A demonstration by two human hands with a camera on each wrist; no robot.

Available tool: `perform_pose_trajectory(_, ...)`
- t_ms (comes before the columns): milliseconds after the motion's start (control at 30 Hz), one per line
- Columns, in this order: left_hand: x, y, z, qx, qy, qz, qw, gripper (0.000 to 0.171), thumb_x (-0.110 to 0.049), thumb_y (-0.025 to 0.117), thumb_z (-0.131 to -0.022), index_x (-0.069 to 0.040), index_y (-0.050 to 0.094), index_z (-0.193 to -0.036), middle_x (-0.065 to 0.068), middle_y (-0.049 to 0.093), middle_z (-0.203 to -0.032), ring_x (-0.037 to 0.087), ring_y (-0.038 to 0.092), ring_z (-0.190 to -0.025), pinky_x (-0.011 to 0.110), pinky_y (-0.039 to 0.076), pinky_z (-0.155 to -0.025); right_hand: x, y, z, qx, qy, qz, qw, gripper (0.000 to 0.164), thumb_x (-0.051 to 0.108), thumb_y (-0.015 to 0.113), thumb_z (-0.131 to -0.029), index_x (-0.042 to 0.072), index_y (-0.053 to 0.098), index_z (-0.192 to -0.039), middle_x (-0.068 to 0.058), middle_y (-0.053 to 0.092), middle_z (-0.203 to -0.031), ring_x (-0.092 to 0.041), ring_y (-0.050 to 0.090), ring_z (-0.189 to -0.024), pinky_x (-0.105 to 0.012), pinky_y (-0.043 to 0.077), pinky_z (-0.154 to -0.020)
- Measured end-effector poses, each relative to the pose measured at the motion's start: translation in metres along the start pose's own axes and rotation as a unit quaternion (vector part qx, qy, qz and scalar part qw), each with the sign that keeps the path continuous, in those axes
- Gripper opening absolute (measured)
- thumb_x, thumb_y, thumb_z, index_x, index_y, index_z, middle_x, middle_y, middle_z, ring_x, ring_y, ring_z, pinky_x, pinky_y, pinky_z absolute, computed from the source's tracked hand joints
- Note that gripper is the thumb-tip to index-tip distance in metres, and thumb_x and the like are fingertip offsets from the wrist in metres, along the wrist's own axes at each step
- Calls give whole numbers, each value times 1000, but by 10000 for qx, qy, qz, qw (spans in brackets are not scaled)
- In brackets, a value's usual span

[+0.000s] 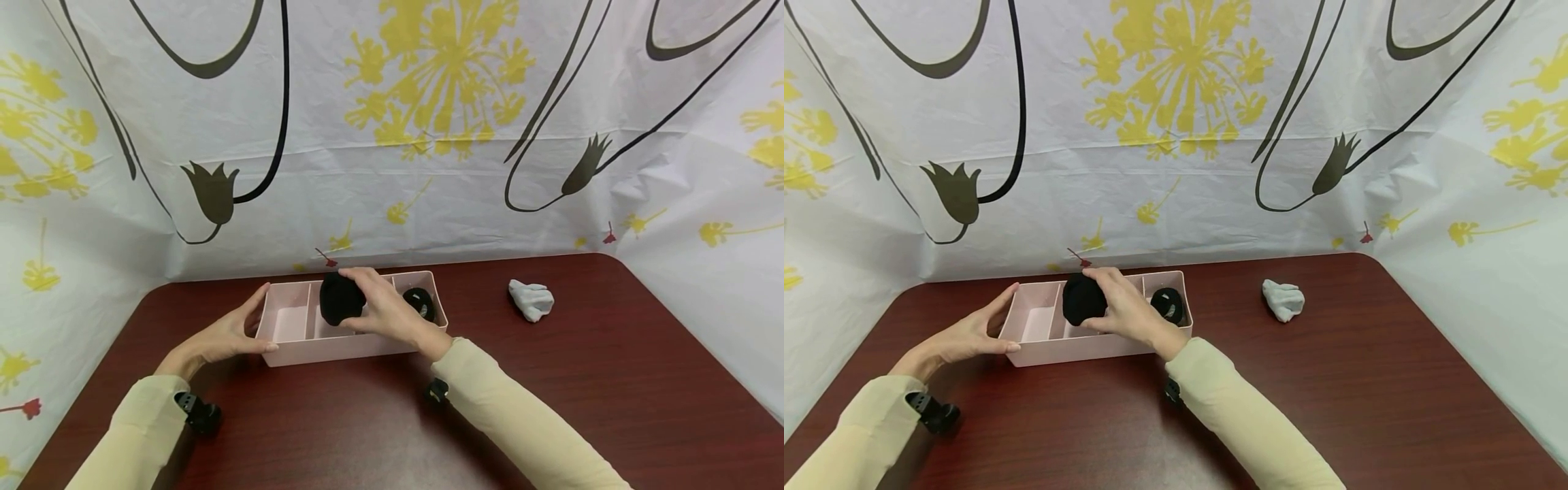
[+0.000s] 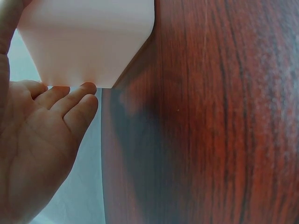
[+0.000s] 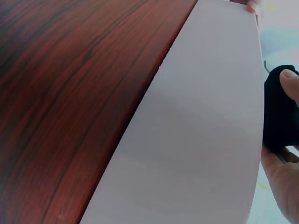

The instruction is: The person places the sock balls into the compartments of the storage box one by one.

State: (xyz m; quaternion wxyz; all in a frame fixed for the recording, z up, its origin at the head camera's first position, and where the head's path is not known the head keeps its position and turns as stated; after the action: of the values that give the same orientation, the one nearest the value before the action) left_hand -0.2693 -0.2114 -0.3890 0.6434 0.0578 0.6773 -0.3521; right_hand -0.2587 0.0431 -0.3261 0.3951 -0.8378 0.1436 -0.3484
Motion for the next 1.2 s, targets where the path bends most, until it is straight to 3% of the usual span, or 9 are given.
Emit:
perform_pose_trajectory(167, -1, -1, 1, -59, -78, -230, 9997, 113, -16, 76, -77, -16, -9, -152, 21, 4, -156, 45, 19, -137, 46, 35, -100, 2, 9, -5, 241, 96, 99, 9996, 75, 20, 82, -71, 3, 45, -134, -16, 50, -129, -23, 54, -105, -36, 44, -93)
perform_pose_trajectory(233, -2, -1, 2, -74, -90, -285, 9995, 113, -16, 76, -77, -17, -9, -152, 20, 2, -156, 45, 18, -138, 48, 34, -100, 4, 12, -7, 346, 136, 151, 9992, 75, 19, 82, -70, 3, 46, -134, -16, 51, -127, -22, 55, -103, -35, 45, -91)
perform_pose_trajectory(500, -2, 0, 1, -45, -17, -164, 9999, 112, -15, 76, -78, -17, -8, -152, 18, -1, -157, 44, 16, -138, 15, 37, -90, 11, 20, -13, 771, 244, 567, 9951, 76, 22, 81, -72, 4, 44, -135, -15, 48, -129, -25, 51, -117, -37, 45, -94)
perform_pose_trajectory(767, -1, -1, 1, -59, -21, -193, 9998, 112, -15, 76, -78, -17, -8, -152, 19, 1, -156, 45, 19, -137, 29, 40, -95, 12, 23, -17, 1038, 310, 738, 9914, 75, 22, 80, -74, 2, 43, -137, -15, 46, -133, -26, 47, -123, -37, 42, -98)
perform_pose_trajectory(1033, 0, 0, 0, -33, 87, -33, 10000, 112, -12, 75, -78, -18, -9, -152, 17, -2, -157, 44, 15, -139, 13, 38, -89, 10, 27, -21, 1188, 315, 905, 9883, 76, 24, 80, -74, -1, 44, -136, -16, 47, -133, -28, 48, -122, -37, 40, -100)
perform_pose_trajectory(1200, 0, 1, 0, -27, 131, -7, 9999, 111, -12, 75, -79, -18, -9, -152, 18, -1, -157, 44, 16, -138, 11, 37, -88, 11, 29, -23, 1287, 335, 963, 9864, 75, 24, 80, -74, -2, 44, -135, -18, 48, -130, -29, 50, -120, -38, 42, -99)
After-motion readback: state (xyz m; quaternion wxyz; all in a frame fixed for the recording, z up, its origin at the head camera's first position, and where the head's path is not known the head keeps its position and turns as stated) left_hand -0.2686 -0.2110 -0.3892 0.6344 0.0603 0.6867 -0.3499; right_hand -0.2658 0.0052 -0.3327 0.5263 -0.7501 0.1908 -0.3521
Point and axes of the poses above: each hand's wrist, its own z-axis away from the middle knuckle, its own y-axis out of the palm, x = y × z, the point moved 5 cm from there along -z, towards the middle knuckle
